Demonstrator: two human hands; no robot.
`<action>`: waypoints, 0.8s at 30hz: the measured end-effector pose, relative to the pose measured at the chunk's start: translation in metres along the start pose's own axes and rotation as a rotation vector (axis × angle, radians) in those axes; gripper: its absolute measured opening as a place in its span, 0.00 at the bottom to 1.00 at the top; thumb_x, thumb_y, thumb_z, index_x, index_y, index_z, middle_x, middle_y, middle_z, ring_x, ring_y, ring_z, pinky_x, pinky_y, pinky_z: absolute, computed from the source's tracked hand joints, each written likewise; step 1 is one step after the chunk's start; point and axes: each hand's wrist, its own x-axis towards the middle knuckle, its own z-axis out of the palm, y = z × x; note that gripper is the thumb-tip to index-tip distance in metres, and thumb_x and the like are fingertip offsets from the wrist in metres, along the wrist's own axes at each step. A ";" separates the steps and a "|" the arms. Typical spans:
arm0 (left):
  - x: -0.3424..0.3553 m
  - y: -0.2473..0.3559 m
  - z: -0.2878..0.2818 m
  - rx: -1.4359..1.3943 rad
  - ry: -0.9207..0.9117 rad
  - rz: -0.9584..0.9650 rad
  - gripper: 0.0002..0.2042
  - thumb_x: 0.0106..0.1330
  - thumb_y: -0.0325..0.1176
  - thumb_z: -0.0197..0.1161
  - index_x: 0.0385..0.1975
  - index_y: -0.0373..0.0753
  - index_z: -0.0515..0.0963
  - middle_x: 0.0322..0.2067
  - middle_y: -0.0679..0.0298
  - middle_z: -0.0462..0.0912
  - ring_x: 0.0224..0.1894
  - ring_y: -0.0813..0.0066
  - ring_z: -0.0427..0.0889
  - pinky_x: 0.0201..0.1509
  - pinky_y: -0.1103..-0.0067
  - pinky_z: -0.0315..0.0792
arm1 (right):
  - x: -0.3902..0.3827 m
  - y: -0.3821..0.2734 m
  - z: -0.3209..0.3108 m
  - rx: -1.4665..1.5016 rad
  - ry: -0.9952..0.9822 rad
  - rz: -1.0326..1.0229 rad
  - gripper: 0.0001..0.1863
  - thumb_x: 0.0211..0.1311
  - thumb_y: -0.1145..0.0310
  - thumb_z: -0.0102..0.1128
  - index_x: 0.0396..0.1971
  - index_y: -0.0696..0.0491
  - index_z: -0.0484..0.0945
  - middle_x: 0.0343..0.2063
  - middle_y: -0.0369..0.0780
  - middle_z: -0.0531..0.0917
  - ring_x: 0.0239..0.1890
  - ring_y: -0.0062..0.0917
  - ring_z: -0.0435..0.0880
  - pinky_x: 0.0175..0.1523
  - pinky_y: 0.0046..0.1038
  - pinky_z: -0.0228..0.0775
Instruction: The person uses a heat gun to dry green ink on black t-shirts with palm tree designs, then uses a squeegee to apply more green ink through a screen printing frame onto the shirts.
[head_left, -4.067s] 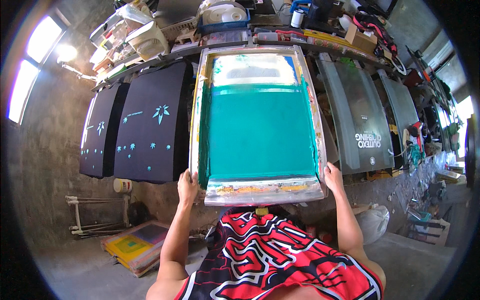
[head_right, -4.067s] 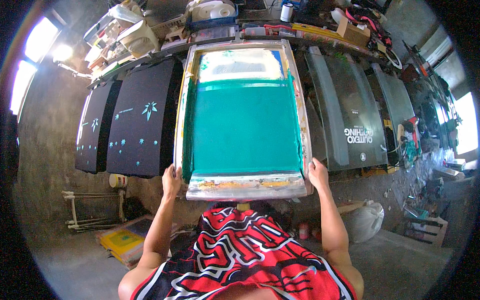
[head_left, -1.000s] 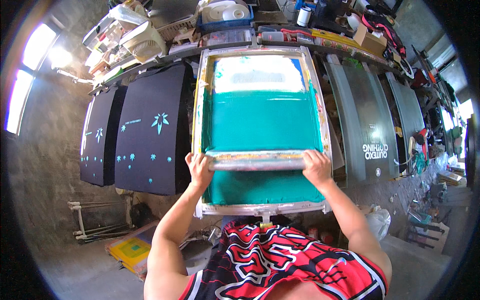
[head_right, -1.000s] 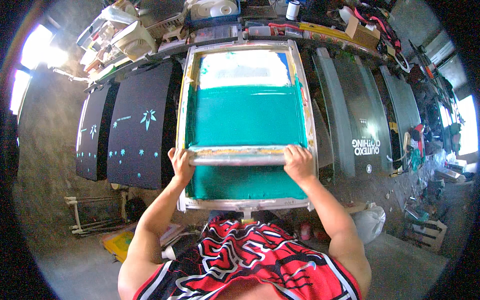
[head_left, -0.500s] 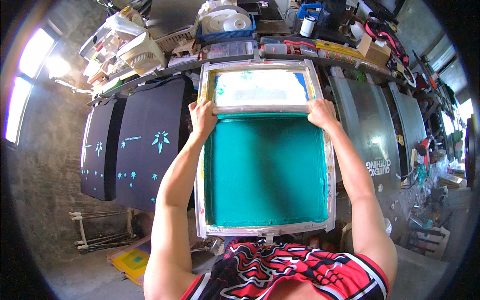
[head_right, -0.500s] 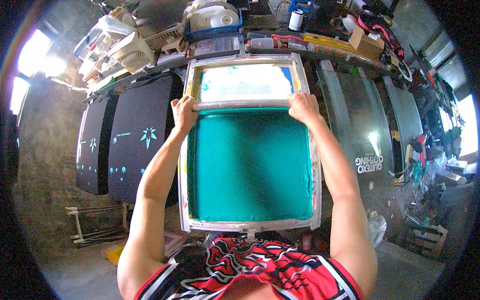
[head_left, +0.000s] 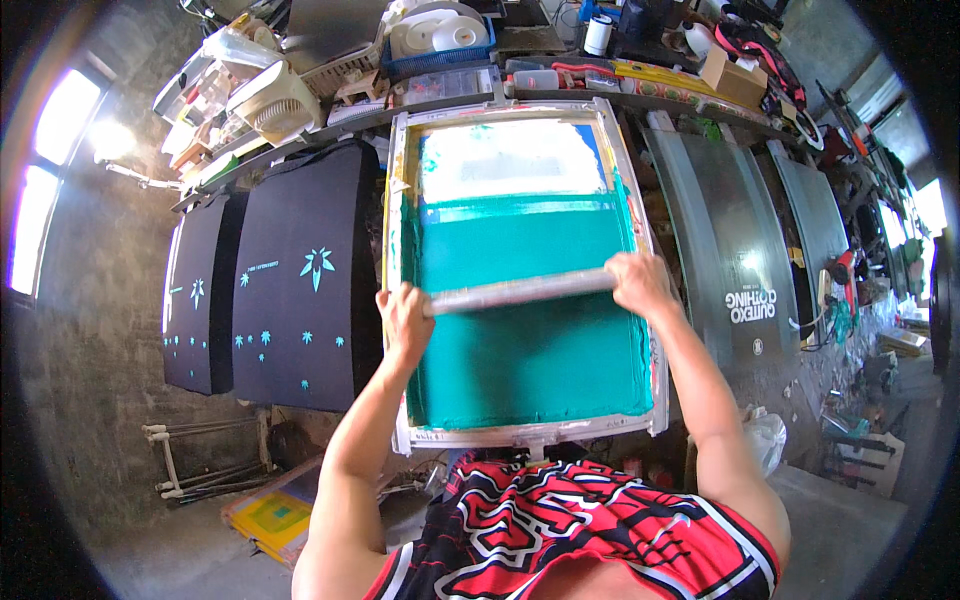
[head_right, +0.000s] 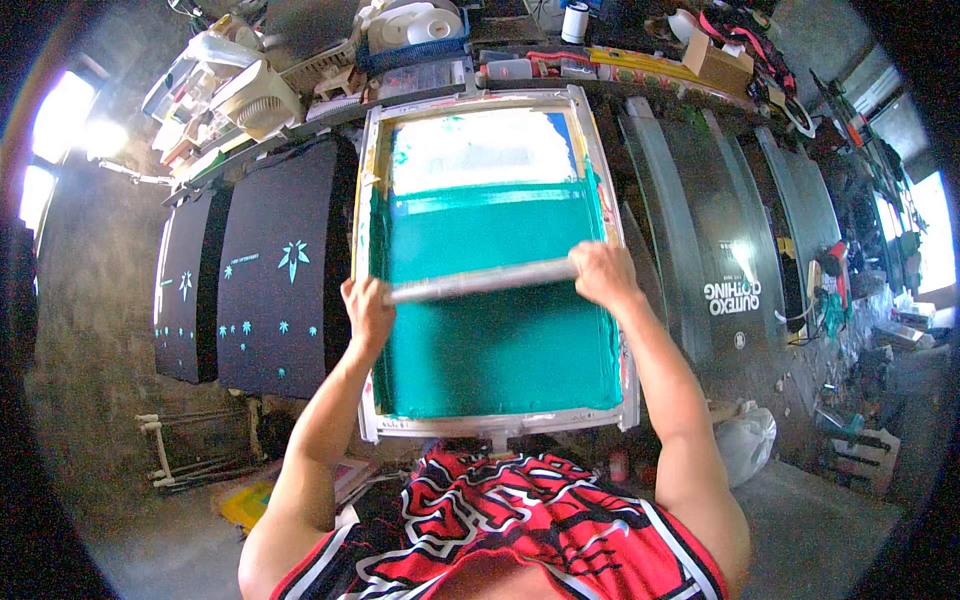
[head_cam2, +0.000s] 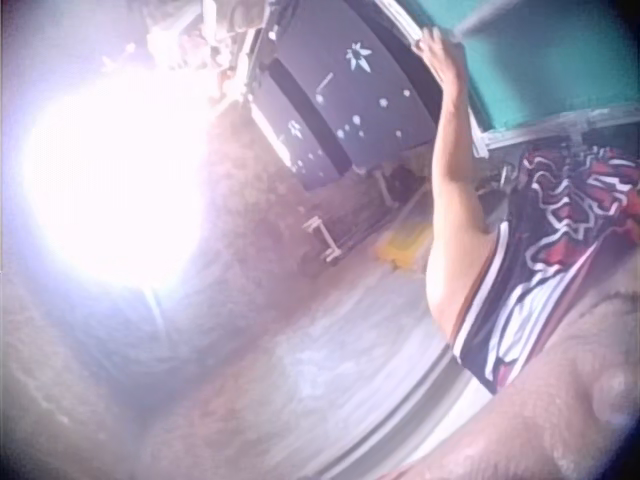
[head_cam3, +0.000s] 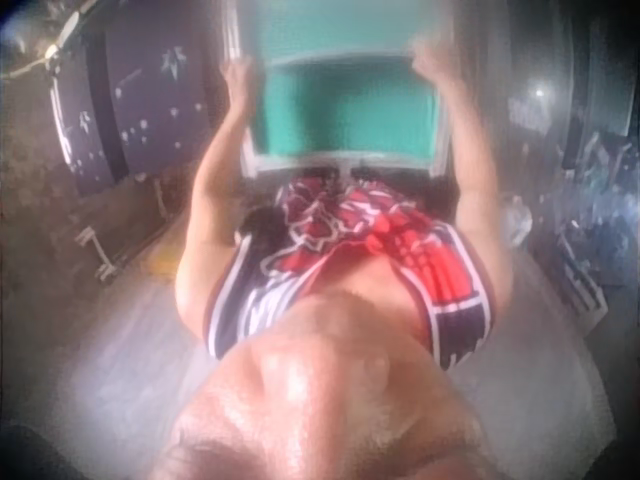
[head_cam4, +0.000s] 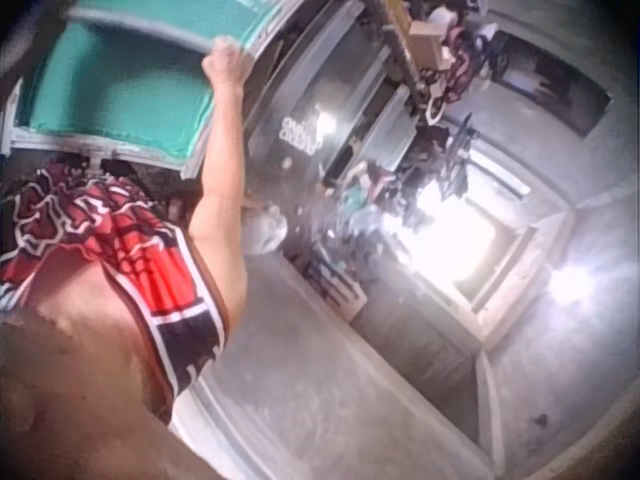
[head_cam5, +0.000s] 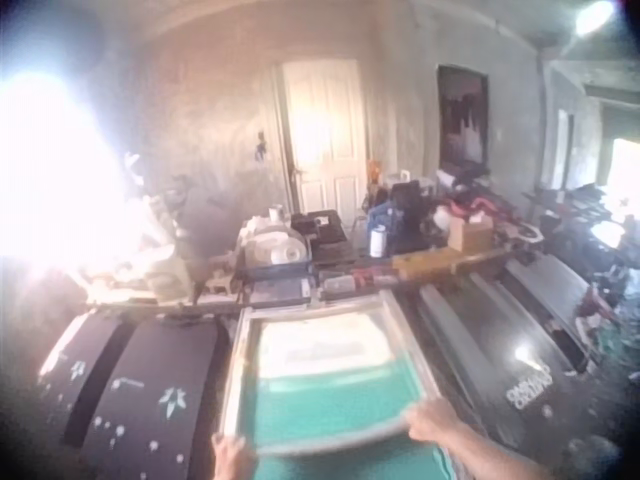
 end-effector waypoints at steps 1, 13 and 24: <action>-0.026 0.014 -0.017 0.006 -0.054 -0.031 0.11 0.43 0.21 0.65 0.25 0.43 0.73 0.26 0.62 0.73 0.34 0.58 0.77 0.47 0.61 0.64 | -0.028 -0.013 -0.003 -0.011 -0.018 0.006 0.05 0.47 0.75 0.58 0.24 0.51 0.81 0.30 0.42 0.85 0.35 0.40 0.85 0.39 0.43 0.77; -0.179 0.095 -0.127 -0.147 -0.239 -0.019 0.25 0.35 0.25 0.68 0.42 0.40 0.81 0.40 0.61 0.79 0.46 0.60 0.78 0.56 0.60 0.65 | -0.229 -0.120 -0.018 -0.073 0.106 0.033 0.15 0.45 0.77 0.60 0.37 0.57 0.81 0.41 0.41 0.85 0.45 0.35 0.85 0.53 0.36 0.74; -0.061 0.052 -0.086 -0.049 -0.087 0.004 0.12 0.40 0.21 0.65 0.27 0.42 0.80 0.27 0.64 0.77 0.37 0.63 0.80 0.57 0.62 0.63 | -0.119 -0.076 -0.042 -0.018 0.091 0.016 0.10 0.42 0.79 0.61 0.29 0.53 0.82 0.31 0.42 0.86 0.37 0.39 0.86 0.44 0.41 0.77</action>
